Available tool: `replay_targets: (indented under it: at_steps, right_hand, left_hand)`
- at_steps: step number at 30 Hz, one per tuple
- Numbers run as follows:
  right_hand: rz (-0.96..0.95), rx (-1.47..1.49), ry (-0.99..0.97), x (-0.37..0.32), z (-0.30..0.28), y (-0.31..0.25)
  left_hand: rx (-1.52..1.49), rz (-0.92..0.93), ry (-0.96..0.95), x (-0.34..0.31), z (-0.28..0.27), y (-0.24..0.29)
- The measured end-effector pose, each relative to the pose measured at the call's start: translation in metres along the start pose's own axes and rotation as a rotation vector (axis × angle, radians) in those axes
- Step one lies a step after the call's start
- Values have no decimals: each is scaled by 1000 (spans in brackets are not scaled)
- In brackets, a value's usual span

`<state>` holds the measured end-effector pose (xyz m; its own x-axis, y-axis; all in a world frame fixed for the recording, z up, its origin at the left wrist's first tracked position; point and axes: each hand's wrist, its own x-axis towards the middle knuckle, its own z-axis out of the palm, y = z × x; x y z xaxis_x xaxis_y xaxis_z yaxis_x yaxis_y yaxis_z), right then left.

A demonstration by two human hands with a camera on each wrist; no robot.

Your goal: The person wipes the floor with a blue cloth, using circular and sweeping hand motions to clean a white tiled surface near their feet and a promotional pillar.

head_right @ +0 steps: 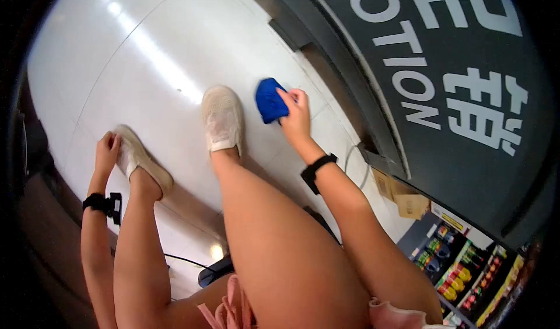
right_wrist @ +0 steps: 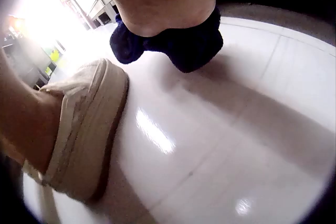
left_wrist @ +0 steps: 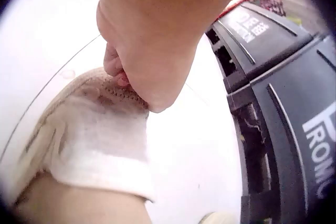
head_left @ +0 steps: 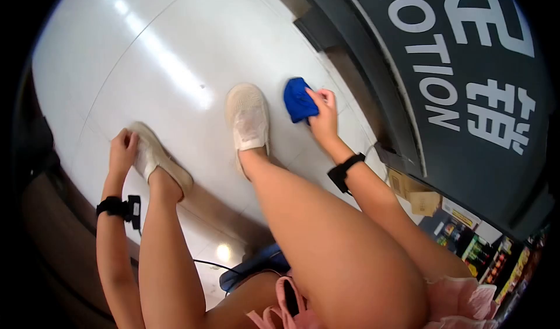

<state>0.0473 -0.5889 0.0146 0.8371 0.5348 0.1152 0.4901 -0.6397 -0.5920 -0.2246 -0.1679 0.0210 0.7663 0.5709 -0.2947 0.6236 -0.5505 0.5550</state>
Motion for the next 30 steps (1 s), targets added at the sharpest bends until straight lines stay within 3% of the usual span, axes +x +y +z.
replay_targets:
  at_steps: [2, 4, 6, 8, 13, 17, 30]
  right_hand:
    - [15, -1, -37, -26, -11, 2]
    - [7, -7, -52, -42, -13, 9]
    - [-39, -145, -248, -61, -11, 20]
    - [-70, -158, -245, -55, -13, 18]
    - [-48, -222, -235, -54, -15, 11]
    - [-32, -321, -184, -68, -6, 9]
    - [-25, -329, -211, -46, 0, 23]
  left_hand:
    - [-124, -89, -59, -10, 10, -28]
    - [-184, -159, -134, -20, 7, -15]
    - [-195, -239, -325, -32, 3, 10]
    - [-193, -322, -480, -48, 18, 26]
    - [-201, -372, -542, -72, 38, 41]
    - [-367, -564, -639, -75, 41, 42]
    - [-328, -630, -939, -52, 30, 51]
